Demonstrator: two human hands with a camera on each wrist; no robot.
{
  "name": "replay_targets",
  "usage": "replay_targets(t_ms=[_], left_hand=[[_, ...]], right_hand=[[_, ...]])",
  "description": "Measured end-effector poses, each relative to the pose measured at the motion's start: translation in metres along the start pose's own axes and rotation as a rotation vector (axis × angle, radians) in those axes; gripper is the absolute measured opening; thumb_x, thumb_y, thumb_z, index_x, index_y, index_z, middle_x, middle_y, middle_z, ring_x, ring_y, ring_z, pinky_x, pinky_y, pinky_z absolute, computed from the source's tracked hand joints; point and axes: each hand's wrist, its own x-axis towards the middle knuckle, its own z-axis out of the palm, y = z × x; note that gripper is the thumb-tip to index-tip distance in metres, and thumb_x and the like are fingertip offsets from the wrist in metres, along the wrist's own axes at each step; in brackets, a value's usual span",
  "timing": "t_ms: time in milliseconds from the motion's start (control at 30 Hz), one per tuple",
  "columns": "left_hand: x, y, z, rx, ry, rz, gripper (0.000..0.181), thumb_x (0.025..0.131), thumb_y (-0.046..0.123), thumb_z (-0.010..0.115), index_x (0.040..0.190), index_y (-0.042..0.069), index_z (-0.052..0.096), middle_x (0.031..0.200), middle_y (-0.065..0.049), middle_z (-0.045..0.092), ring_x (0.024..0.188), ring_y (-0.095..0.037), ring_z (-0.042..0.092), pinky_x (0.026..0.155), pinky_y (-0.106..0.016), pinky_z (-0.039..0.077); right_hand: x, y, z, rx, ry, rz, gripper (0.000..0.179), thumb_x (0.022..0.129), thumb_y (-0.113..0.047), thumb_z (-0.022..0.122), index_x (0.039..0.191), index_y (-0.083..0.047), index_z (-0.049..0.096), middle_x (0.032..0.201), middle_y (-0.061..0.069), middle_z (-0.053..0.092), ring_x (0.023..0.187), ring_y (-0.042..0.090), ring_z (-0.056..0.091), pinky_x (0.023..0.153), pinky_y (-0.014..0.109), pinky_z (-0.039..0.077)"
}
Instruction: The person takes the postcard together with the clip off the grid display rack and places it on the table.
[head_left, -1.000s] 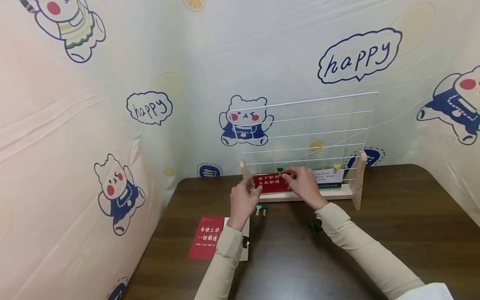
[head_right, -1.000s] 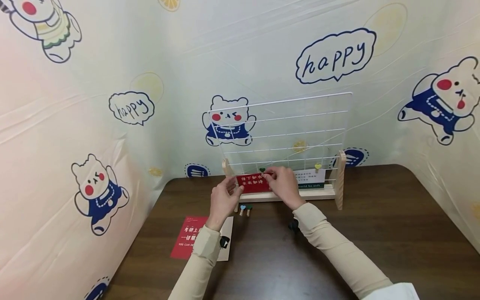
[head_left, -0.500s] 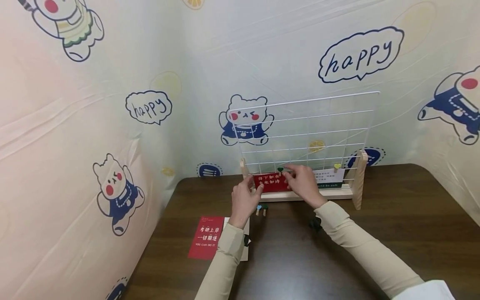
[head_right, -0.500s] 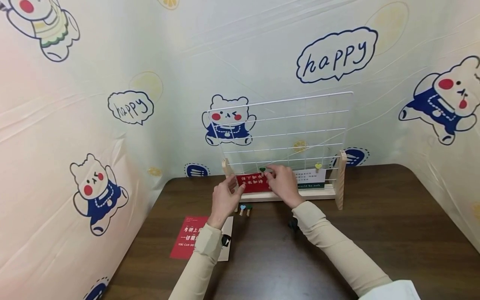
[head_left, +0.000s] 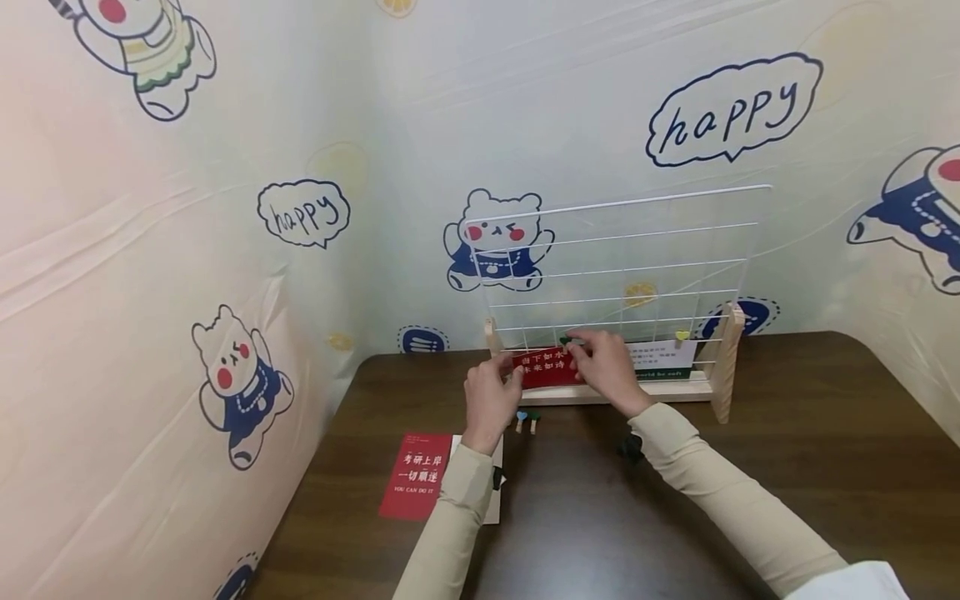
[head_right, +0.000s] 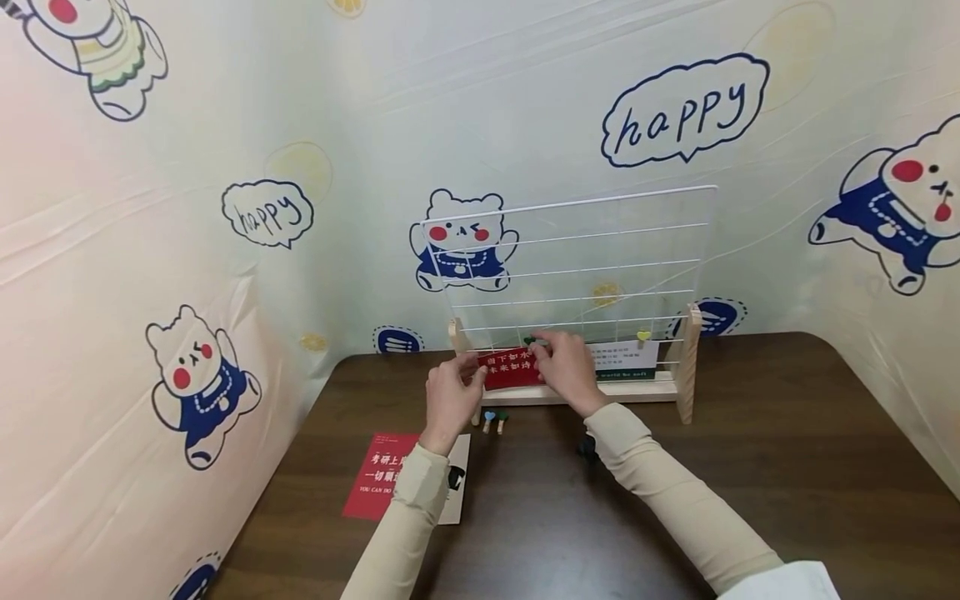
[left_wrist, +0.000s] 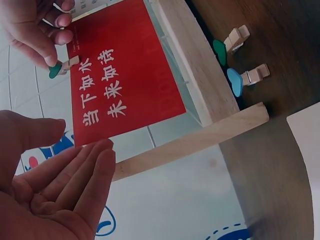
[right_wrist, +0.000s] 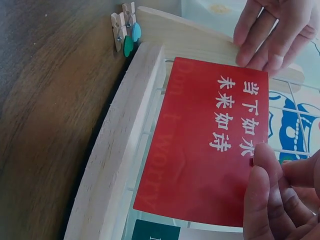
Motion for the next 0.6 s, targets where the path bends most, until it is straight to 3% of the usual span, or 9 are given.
replay_targets(t_ms=[167,600], left_hand=[[0.0018,-0.0013,0.0008,0.025,0.029,0.018,0.024,0.096,0.013,0.075,0.118,0.004,0.078,0.108,-0.014,0.081,0.093,-0.027,0.079,0.083,-0.043,0.064],[0.0064,-0.0095,0.0028,0.054,0.033,0.036,0.014,0.097,0.012,0.074,0.108,0.009,0.081,0.102,-0.011,0.082,0.085,-0.025,0.079,0.072,-0.040,0.065]], right_hand=[[0.0020,-0.0005,-0.0003,0.004,0.008,0.011,0.032,0.104,-0.013,0.063,0.133,0.000,0.069,0.074,0.018,0.076,0.051,0.024,0.067,0.043,0.025,0.040],[0.0023,-0.0008,0.0019,0.031,0.061,-0.060,0.023,0.101,-0.008,0.065,0.121,-0.001,0.077,0.071,0.015,0.075,0.045,0.019,0.065,0.044,0.024,0.049]])
